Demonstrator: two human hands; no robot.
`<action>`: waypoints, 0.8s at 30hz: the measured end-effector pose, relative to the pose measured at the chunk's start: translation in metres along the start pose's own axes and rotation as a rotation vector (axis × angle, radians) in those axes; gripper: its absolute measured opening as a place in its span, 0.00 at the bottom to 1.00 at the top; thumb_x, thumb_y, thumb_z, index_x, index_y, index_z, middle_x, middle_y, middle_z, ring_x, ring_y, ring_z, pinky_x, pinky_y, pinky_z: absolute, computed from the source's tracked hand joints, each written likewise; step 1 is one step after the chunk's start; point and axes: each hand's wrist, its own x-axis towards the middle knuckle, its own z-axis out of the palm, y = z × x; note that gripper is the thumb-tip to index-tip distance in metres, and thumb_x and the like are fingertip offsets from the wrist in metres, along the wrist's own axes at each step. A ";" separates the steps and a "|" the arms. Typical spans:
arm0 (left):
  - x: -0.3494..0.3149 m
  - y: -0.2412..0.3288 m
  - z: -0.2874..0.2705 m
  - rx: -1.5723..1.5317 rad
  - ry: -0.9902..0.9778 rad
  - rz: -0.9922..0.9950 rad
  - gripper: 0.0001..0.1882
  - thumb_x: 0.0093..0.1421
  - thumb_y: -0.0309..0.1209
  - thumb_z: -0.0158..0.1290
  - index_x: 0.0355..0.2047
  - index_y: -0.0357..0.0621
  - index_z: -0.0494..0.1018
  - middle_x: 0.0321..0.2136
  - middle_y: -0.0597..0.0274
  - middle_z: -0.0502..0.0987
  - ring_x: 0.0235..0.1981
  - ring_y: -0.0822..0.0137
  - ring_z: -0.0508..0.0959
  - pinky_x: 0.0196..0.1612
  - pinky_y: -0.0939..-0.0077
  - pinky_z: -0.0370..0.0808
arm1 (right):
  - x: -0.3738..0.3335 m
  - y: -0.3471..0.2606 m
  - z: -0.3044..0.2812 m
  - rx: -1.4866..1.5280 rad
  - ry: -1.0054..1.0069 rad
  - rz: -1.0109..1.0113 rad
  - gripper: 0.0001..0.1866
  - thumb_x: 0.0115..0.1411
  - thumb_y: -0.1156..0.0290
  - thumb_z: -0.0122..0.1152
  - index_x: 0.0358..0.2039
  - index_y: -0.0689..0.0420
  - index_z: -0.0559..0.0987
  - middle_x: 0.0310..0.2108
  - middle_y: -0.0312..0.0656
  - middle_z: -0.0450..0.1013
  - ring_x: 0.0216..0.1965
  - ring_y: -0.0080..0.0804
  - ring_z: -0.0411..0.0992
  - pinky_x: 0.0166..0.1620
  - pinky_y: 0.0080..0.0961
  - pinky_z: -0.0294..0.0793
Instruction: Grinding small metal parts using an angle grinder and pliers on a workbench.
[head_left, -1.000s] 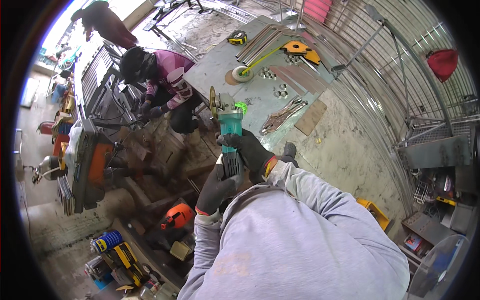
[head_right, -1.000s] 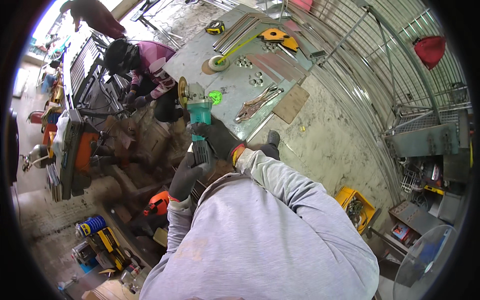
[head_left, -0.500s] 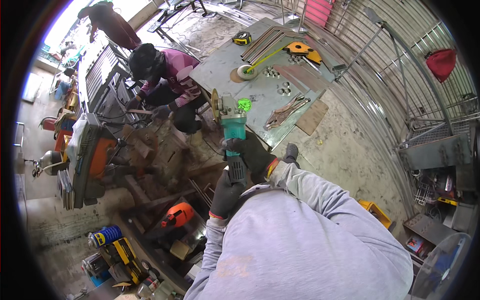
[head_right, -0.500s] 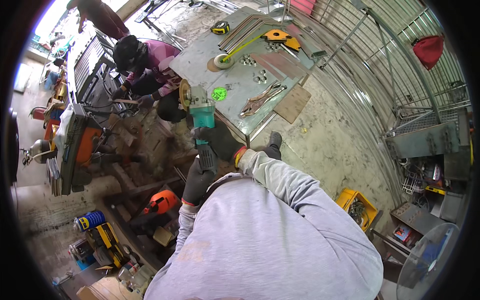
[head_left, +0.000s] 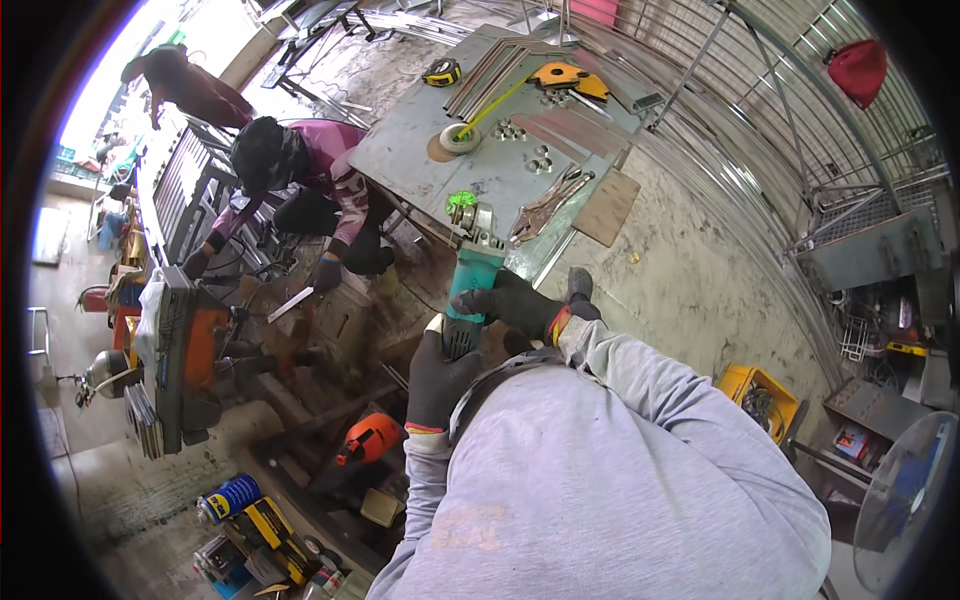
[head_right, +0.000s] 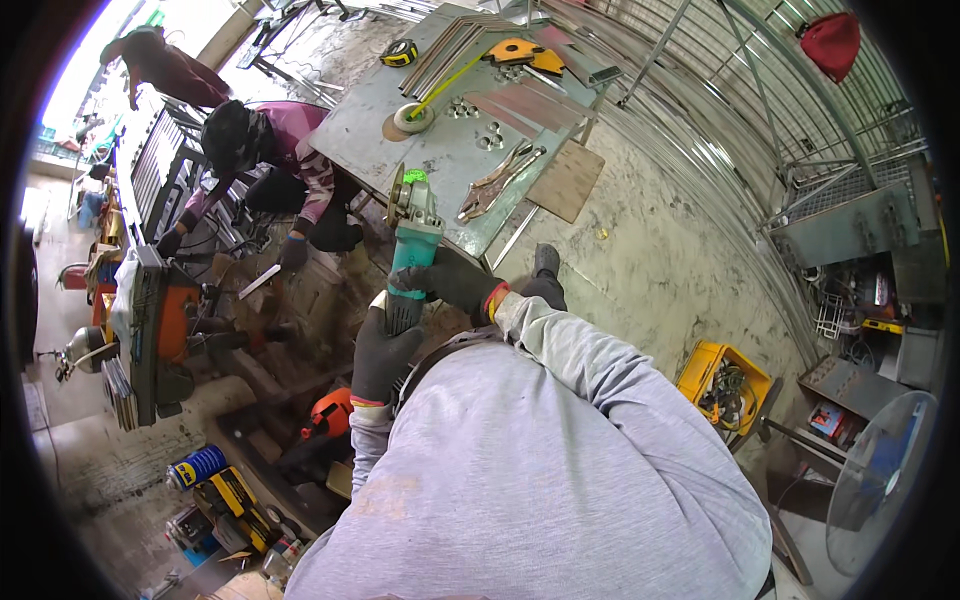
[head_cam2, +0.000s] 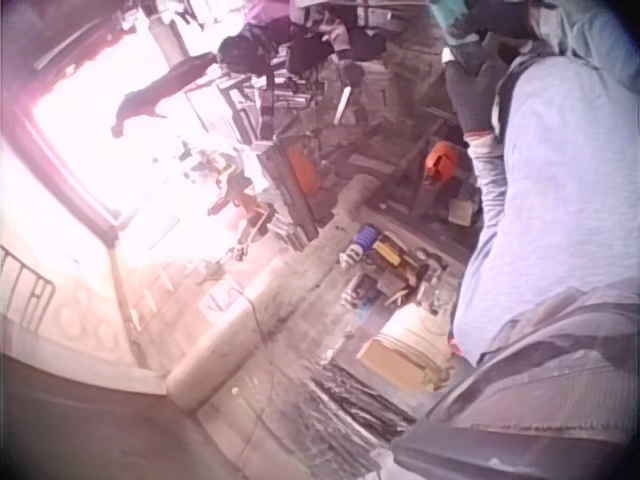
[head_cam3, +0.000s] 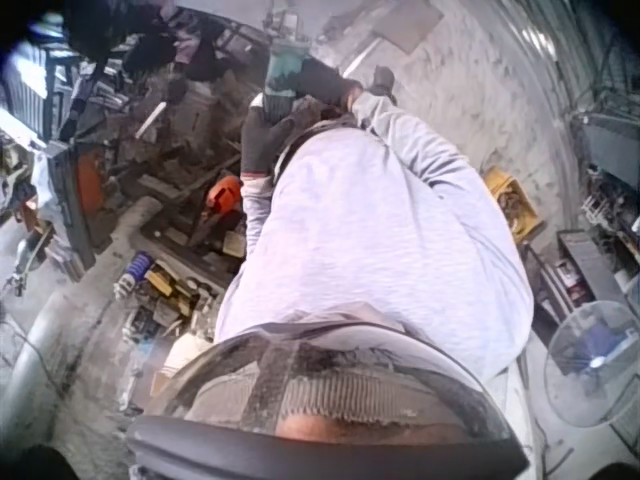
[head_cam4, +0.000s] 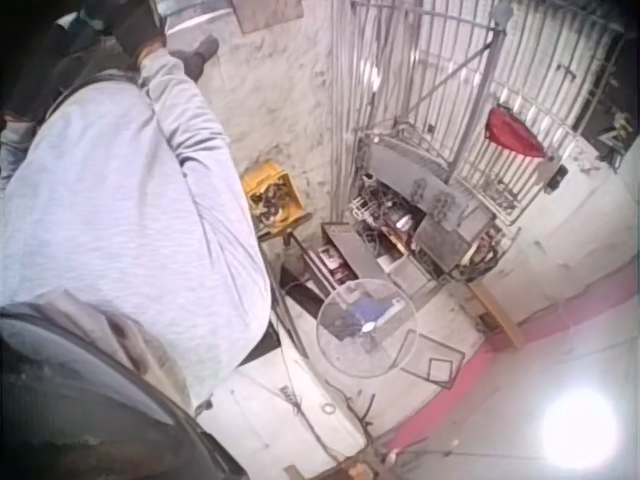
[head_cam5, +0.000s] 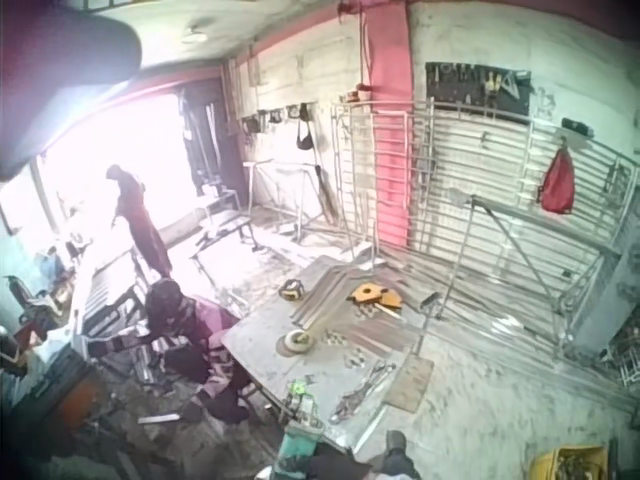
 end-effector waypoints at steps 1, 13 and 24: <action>0.004 0.004 0.005 0.004 -0.005 -0.001 0.41 0.54 0.37 0.76 0.66 0.34 0.74 0.42 0.51 0.86 0.41 0.54 0.86 0.46 0.58 0.83 | -0.003 0.003 0.000 -0.018 0.024 0.007 0.27 0.69 0.51 0.78 0.58 0.56 0.83 0.48 0.39 0.83 0.48 0.31 0.81 0.53 0.36 0.82; 0.026 -0.006 0.038 0.398 0.248 0.157 0.49 0.50 0.38 0.79 0.70 0.36 0.70 0.59 0.41 0.79 0.59 0.38 0.82 0.59 0.50 0.82 | -0.015 0.012 0.016 -0.070 0.134 0.108 0.28 0.64 0.55 0.84 0.57 0.59 0.87 0.50 0.43 0.88 0.50 0.33 0.85 0.56 0.34 0.83; 0.022 -0.023 0.036 0.279 0.257 0.247 0.33 0.54 0.38 0.76 0.57 0.43 0.75 0.42 0.52 0.86 0.44 0.46 0.88 0.46 0.55 0.84 | -0.023 -0.006 0.026 -0.326 0.080 0.159 0.26 0.61 0.55 0.83 0.54 0.58 0.89 0.48 0.43 0.89 0.50 0.33 0.85 0.56 0.35 0.83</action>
